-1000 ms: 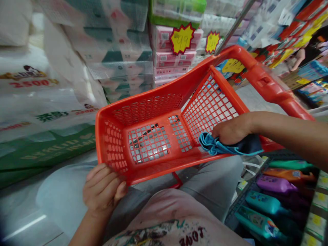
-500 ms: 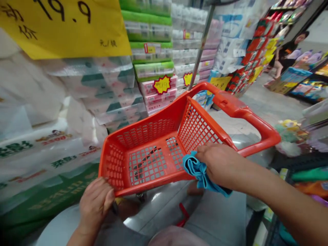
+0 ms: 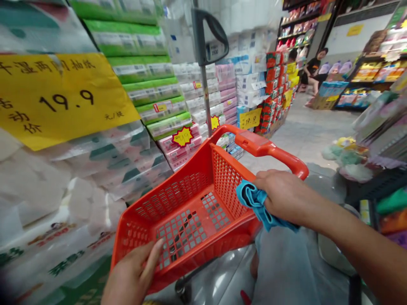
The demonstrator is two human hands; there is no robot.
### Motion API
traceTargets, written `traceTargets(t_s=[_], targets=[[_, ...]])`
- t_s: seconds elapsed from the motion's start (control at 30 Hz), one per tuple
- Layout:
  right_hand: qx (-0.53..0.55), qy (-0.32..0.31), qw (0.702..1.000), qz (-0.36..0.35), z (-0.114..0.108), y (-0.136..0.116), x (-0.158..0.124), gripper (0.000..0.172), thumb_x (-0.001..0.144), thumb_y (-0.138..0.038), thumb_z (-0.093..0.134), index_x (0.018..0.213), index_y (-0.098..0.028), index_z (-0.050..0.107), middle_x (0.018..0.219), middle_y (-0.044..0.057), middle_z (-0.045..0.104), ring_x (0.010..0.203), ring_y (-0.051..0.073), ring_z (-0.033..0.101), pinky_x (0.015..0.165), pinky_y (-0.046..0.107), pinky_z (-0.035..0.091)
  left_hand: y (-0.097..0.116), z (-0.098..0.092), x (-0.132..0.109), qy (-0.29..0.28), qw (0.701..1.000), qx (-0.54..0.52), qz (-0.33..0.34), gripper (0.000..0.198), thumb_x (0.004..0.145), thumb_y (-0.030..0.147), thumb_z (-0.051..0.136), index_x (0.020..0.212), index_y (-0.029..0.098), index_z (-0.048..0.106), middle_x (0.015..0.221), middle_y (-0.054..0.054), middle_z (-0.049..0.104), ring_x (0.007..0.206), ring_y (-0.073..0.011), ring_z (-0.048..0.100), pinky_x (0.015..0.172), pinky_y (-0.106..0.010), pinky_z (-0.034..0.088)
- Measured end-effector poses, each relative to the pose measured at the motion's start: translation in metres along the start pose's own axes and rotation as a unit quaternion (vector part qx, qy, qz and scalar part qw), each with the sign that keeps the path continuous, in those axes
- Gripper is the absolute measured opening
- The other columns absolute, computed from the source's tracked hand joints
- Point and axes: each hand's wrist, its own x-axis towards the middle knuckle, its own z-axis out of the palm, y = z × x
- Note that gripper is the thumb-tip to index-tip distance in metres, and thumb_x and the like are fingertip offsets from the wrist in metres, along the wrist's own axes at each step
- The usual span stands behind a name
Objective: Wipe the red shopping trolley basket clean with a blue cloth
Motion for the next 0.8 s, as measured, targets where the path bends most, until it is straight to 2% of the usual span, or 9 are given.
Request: traceTargets(t_s=[0.07, 0.13, 0.2, 0.23, 0.37, 0.53, 0.67, 0.73, 0.8], targets=[[0.029, 0.006, 1.000, -0.003, -0.001, -0.002, 0.005, 0.024, 0.076, -0.013, 0.051, 0.089, -0.022, 0.070, 0.102, 0.008, 0.070, 0.096, 0.023, 0.063, 0.082, 0.031, 0.046, 0.030, 0.014, 0.019, -0.038, 0.998, -0.050, 0.030, 0.039, 0.101, 0.043, 0.044, 0.085, 0.022, 0.072, 0.076, -0.003, 0.075, 0.067, -0.0170, 0.071, 0.062, -0.026, 0.054], [0.025, 0.050, 0.998, 0.015, -0.003, -0.001, 0.009, 0.029, 0.076, -0.012, 0.050, 0.096, -0.021, 0.070, 0.110, 0.009, 0.068, 0.103, 0.024, 0.062, 0.086, 0.032, 0.045, 0.054, 0.029, 0.033, -0.088, 0.990, -0.089, 0.060, 0.038, 0.100, 0.048, 0.044, 0.098, 0.023, 0.073, 0.088, -0.004, 0.076, 0.079, -0.0204, 0.072, 0.071, -0.030, 0.055], [0.004, 0.067, 0.997, 0.036, -0.003, 0.002, 0.009, 0.029, 0.080, -0.015, 0.050, 0.102, -0.020, 0.069, 0.115, 0.011, 0.066, 0.104, 0.025, 0.062, 0.085, 0.032, 0.045, 0.068, 0.041, 0.040, -0.150, 0.979, -0.118, 0.071, 0.038, 0.101, 0.045, 0.042, 0.094, 0.023, 0.072, 0.086, -0.003, 0.076, 0.079, -0.0200, 0.071, 0.070, -0.029, 0.052], [-0.006, 0.054, 0.998, 0.042, -0.002, 0.004, 0.010, 0.029, 0.083, -0.018, 0.051, 0.105, -0.019, 0.069, 0.115, 0.012, 0.065, 0.102, 0.025, 0.063, 0.081, 0.032, 0.046, 0.071, 0.044, 0.042, -0.178, 0.973, -0.126, 0.073, 0.038, 0.102, 0.043, 0.041, 0.090, 0.023, 0.072, 0.084, -0.003, 0.075, 0.077, -0.0193, 0.070, 0.069, -0.029, 0.050], [-0.022, -0.013, 0.999, 0.025, 0.004, 0.005, 0.025, 0.028, 0.093, -0.024, 0.046, 0.114, -0.019, 0.065, 0.108, 0.012, 0.063, 0.092, 0.023, 0.066, 0.073, 0.031, 0.045, 0.068, 0.046, 0.044, -0.252, 0.953, -0.145, 0.087, 0.042, 0.103, 0.041, 0.039, 0.081, 0.020, 0.069, 0.079, -0.002, 0.073, 0.073, -0.0168, 0.066, 0.068, -0.027, 0.044], [-0.059, 0.058, 0.997, -0.006, 0.001, -0.006, 0.100, 0.039, 0.100, -0.018, 0.028, 0.117, -0.014, 0.062, 0.114, 0.018, 0.063, 0.090, 0.024, 0.066, 0.077, 0.033, 0.046, 0.065, 0.046, 0.044, -0.287, 0.939, -0.156, 0.105, 0.041, 0.102, 0.045, 0.040, 0.086, 0.021, 0.068, 0.082, -0.002, 0.071, 0.076, -0.0160, 0.065, 0.070, -0.028, 0.041], [-0.018, 0.081, 0.996, -0.013, -0.012, -0.019, 0.160, 0.035, 0.101, -0.017, 0.030, 0.123, -0.013, 0.058, 0.124, 0.018, 0.061, 0.102, 0.022, 0.063, 0.084, 0.028, 0.046, 0.068, 0.052, 0.041, -0.288, 0.940, -0.154, 0.097, 0.034, 0.096, 0.051, 0.054, 0.087, 0.021, 0.068, 0.083, -0.002, 0.072, 0.079, -0.0178, 0.066, 0.071, -0.028, 0.043], [0.015, 0.070, 0.997, -0.006, -0.014, -0.023, 0.172, 0.033, 0.099, -0.016, 0.034, 0.121, -0.011, 0.058, 0.122, 0.019, 0.061, 0.104, 0.023, 0.063, 0.085, 0.027, 0.045, 0.069, 0.052, 0.038, -0.285, 0.944, -0.142, 0.085, 0.024, 0.093, 0.043, 0.060, 0.087, 0.021, 0.068, 0.085, -0.002, 0.073, 0.080, -0.0187, 0.067, 0.072, -0.028, 0.046], [0.043, 0.061, 0.997, -0.007, -0.011, -0.026, 0.167, 0.033, 0.098, -0.014, 0.035, 0.122, -0.009, 0.057, 0.117, 0.021, 0.063, 0.103, 0.026, 0.064, 0.083, 0.030, 0.047, 0.069, 0.051, 0.035, -0.275, 0.948, -0.138, 0.077, 0.016, 0.092, 0.036, 0.062, 0.089, 0.022, 0.069, 0.086, -0.002, 0.074, 0.080, -0.0187, 0.067, 0.073, -0.028, 0.047]])
